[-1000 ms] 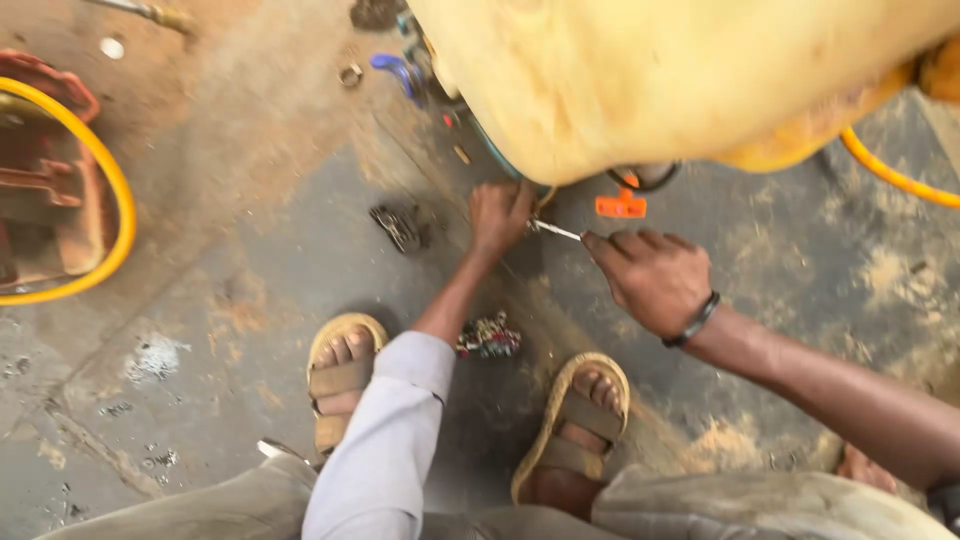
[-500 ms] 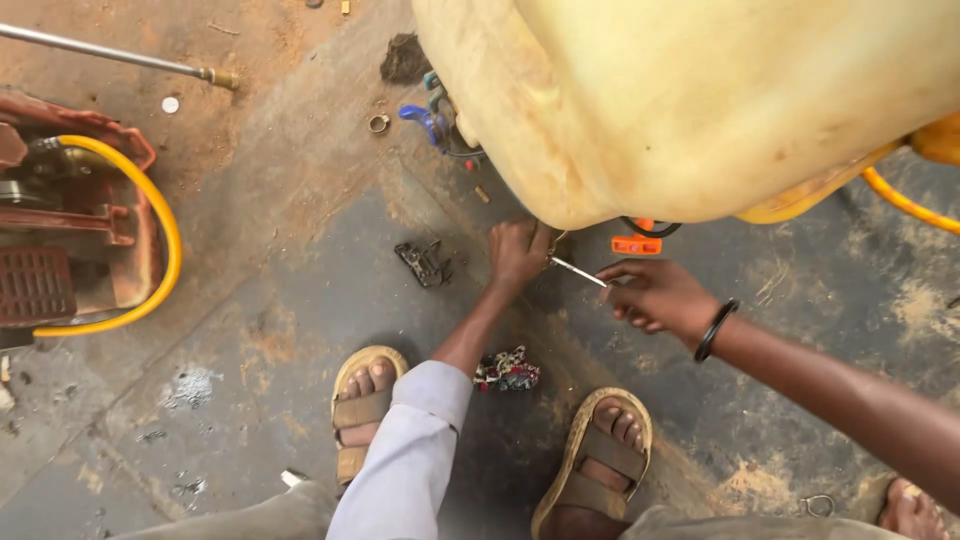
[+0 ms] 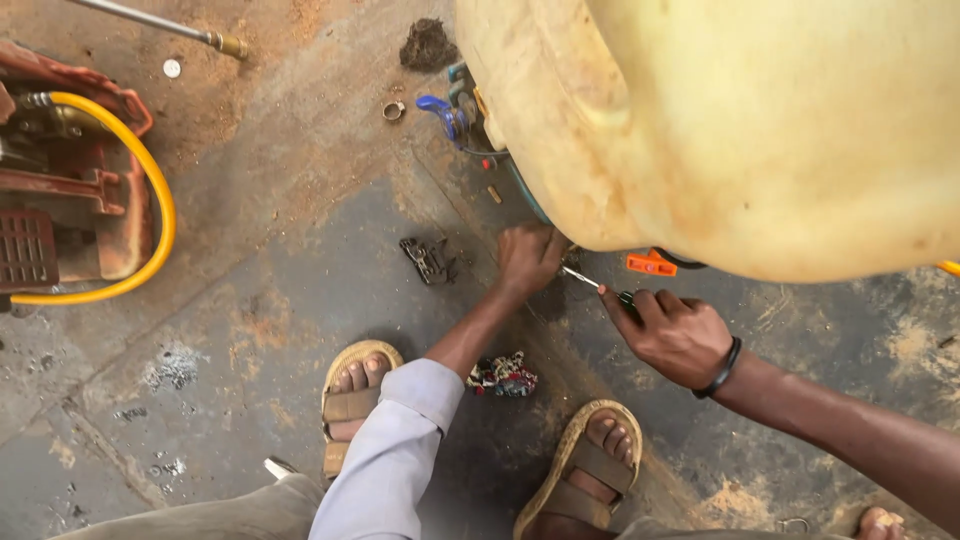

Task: The user is repairing a small engine component, possibly a carburetor, using various tools.

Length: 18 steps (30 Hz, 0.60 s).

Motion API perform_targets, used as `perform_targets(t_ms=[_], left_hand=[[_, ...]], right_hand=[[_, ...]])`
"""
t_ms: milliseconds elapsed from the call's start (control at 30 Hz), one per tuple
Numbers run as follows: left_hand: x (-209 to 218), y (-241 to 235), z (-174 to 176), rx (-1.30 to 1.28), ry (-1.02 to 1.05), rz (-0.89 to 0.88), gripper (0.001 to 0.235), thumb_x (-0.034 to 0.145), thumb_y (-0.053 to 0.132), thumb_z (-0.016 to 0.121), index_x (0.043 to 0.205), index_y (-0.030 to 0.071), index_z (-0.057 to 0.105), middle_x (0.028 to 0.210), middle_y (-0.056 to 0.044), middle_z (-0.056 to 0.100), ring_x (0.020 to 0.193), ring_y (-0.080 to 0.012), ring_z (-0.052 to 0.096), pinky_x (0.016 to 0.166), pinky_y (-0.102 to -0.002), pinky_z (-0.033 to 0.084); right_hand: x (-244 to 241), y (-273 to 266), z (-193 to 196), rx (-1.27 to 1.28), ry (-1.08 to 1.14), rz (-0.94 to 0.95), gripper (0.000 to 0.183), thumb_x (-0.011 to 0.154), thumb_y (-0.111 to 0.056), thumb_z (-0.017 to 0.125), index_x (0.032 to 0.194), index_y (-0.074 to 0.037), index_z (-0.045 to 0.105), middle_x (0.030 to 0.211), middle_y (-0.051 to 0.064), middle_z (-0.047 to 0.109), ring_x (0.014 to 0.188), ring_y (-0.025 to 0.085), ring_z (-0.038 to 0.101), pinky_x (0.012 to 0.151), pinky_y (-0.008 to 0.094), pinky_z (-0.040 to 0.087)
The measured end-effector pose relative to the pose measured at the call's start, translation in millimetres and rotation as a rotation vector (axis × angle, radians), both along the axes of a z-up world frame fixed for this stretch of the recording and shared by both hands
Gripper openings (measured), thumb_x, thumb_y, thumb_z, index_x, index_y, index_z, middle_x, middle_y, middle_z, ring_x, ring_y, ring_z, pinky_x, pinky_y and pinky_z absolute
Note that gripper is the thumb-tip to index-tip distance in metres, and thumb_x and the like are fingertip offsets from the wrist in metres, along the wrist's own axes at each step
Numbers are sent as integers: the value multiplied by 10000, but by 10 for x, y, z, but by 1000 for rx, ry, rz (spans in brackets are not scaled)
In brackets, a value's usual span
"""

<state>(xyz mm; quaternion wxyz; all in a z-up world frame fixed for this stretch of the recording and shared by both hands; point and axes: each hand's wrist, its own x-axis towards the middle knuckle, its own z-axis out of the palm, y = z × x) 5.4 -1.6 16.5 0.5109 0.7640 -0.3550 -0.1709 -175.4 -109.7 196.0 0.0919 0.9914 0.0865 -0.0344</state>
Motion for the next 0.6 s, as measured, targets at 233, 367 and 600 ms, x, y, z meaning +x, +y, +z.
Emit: perform_targets(t_ms=[233,367,600], left_hand=[[-17,27,185,-88,-125,-104,354,966,296,632,729,56,741,633,-171,637,610,-365,648,575,-501,467],[-39,38,204,-29,-114,-89,393,992,325,628,723,62,740,638,-162,645,611,-351,655,574,-492,465],[-25,38,71,-74,-83,-24,336,956,299,632,758,66,772,671,-164,668,566,-331,653,556,-465,479]], right_hand=[[75,-203,-218,1246,448,-1322,346,980,-169,647,1303,-78,734,743,94,736,517,85,583,428,258,459],[-4,-207,-230,1665,559,-1532,415,963,-269,624,1332,-104,718,719,59,662,453,59,414,364,234,314],[85,67,-14,1041,438,-1104,452,819,-240,757,1255,-152,675,860,46,775,613,110,762,538,258,583]])
